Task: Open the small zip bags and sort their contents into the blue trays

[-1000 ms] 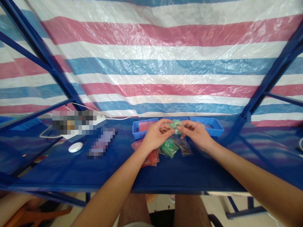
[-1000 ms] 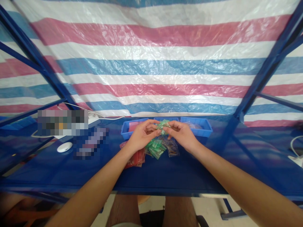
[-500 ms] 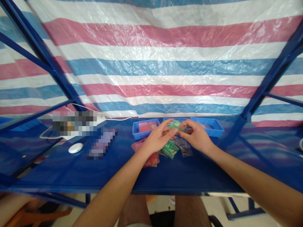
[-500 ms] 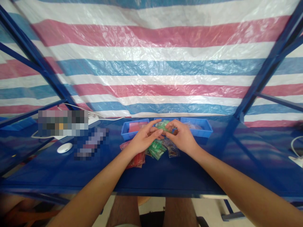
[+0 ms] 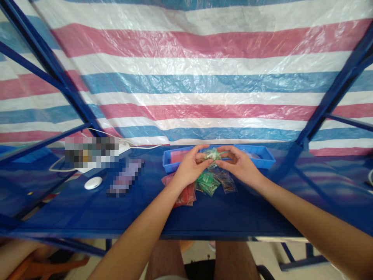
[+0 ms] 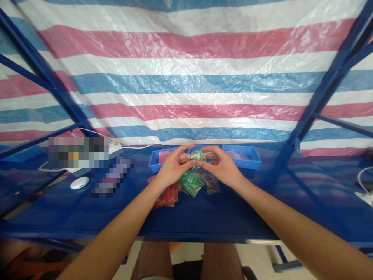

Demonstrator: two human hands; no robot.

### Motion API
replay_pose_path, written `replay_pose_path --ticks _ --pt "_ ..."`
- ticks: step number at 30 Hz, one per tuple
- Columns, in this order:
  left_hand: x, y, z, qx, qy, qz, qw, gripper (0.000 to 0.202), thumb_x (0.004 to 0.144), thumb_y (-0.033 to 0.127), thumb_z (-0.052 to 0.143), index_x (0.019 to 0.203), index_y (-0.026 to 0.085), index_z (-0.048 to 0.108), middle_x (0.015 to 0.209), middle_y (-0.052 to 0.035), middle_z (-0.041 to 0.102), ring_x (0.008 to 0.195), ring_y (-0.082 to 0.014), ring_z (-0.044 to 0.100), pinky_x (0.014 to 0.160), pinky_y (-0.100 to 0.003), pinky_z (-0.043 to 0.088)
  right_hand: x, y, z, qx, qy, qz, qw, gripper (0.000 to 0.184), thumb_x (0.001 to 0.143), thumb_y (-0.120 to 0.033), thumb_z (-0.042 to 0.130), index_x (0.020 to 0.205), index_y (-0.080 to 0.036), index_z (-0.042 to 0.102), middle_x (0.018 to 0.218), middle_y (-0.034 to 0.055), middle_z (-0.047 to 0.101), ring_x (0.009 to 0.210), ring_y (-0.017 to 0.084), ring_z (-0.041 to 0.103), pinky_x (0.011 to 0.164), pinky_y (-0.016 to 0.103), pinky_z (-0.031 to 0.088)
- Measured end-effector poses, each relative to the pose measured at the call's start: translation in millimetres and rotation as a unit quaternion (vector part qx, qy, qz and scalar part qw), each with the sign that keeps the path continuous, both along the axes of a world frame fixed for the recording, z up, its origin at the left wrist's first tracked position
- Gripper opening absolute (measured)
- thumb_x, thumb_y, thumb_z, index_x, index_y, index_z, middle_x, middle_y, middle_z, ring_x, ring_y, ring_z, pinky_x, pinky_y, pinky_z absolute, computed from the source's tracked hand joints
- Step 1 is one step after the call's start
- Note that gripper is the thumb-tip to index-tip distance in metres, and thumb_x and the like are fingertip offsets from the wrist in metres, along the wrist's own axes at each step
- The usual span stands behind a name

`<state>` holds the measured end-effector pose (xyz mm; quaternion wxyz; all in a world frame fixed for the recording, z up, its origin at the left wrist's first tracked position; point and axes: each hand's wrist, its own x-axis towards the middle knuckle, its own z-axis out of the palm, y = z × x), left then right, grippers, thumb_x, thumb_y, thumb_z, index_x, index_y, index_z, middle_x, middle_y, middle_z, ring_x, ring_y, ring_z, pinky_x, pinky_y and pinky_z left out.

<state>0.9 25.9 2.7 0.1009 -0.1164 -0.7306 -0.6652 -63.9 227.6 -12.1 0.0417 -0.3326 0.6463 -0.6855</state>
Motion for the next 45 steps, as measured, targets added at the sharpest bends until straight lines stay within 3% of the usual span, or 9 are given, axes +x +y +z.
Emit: replay_pose_path --ticks 3,7,12,17,24,30,34,41,45 --pt "1.2 0.6 0.6 -0.024 0.013 -0.01 1.0 0.062 0.085 0.03 0.081 0.141 0.021 0.056 0.095 -0.0035 0.073 0.084 -0.0164 0.072 0.075 -0.025 0.055 -4.4 0.8 -3.0 0.002 -0.069 0.045 0.997 0.049 0.076 -0.044 0.09 0.118 -0.027 0.071 0.103 0.0043 0.074 0.085 0.022 0.071 0.075 0.038 0.061" --pt "-1.6 -1.0 -1.1 -0.027 0.02 0.026 0.999 0.065 0.082 0.03 0.085 0.14 0.021 0.057 0.102 -0.0046 0.07 0.082 -0.0134 0.07 0.072 -0.023 0.054 -6.4 1.8 -2.0 -0.018 -0.102 0.033 0.994 0.04 0.069 -0.042 0.094 0.098 -0.022 0.075 0.087 0.0013 0.075 0.066 0.016 0.066 0.068 0.035 0.059" --pt "-4.5 -2.6 -2.7 0.004 0.013 0.028 1.0 0.063 0.078 0.028 0.088 0.134 0.019 0.058 0.096 -0.0031 0.068 0.079 -0.0121 0.069 0.074 -0.023 0.054 -3.8 -0.3 -1.2 -0.049 -0.117 0.022 0.992 0.04 0.067 -0.043 0.095 0.096 -0.022 0.076 0.089 0.0022 0.075 0.073 0.017 0.066 0.068 0.034 0.06" --pt "-0.8 -0.3 0.7 0.002 0.02 -0.009 1.0 0.058 0.08 0.026 0.087 0.13 0.018 0.06 0.095 -0.003 0.071 0.083 -0.0137 0.071 0.081 -0.026 0.056 0.2 -2.0 -1.6 -0.019 -0.098 0.073 0.992 0.035 0.074 -0.047 0.09 0.097 -0.023 0.078 0.096 0.0038 0.077 0.081 0.019 0.067 0.068 0.032 0.059" --pt "-2.9 -1.1 -1.3 -0.003 0.019 -0.01 1.0 0.046 0.08 0.028 0.087 0.118 0.016 0.065 0.099 -0.0075 0.076 0.088 -0.0166 0.073 0.085 -0.03 0.057 -1.3 -1.5 -1.1 -0.026 -0.089 0.04 0.995 0.037 0.072 -0.046 0.091 0.096 -0.024 0.074 0.09 0.0016 0.077 0.071 0.017 0.064 0.063 0.032 0.057" --pt "-3.9 -5.6 0.5 -0.076 0.067 0.028 0.994 0.029 0.083 0.026 0.082 0.109 0.016 0.072 0.103 -0.0086 0.076 0.097 -0.0201 0.072 0.088 -0.032 0.055 -6.7 1.5 -5.4 -0.018 -0.03 0.032 0.999 0.026 0.078 -0.038 0.088 0.097 -0.025 0.077 0.101 0.0028 0.077 0.093 0.021 0.07 0.092 0.038 0.056" --pt "-1.0 -7.3 6.3 -0.15 0.127 0.048 0.979 0.011 0.088 0.023 0.075 0.096 0.019 0.08 0.106 -0.0085 0.072 0.097 -0.0201 0.069 0.085 -0.031 0.054 -7.9 5.1 -4.9 -0.007 0.013 0.026 1.0 0.016 0.082 -0.035 0.083 0.096 -0.028 0.082 0.126 0.0042 0.073 0.123 0.026 0.065 0.112 0.043 0.047" --pt "-0.7 -9.9 6.6 -0.178 0.146 0.079 0.97 0.014 0.091 0.023 0.071 0.097 0.024 0.083 0.121 -0.0084 0.07 0.109 -0.0223 0.068 0.081 -0.029 0.054 -4.9 5.3 -0.3 -0.014 -0.038 0.025 0.999 0.017 0.087 -0.034 0.07 0.097 -0.029 0.083 0.118 0.0039 0.074 0.099 0.024 0.07 0.084 0.04 0.062" --pt "-3.0 -11.9 1.7 -0.183 0.145 0.077 0.969 0.016 0.094 0.024 0.068 0.1 0.024 0.083 0.117 -0.0068 0.076 0.11 -0.0229 0.07 0.093 -0.033 0.053 -4.8 6.1 1.3 -0.01 -0.032 0.017 0.999 0.021 0.088 -0.031 0.066 0.101 -0.03 0.083 0.119 0.003 0.072 0.086 0.02 0.071 0.082 0.04 0.063"
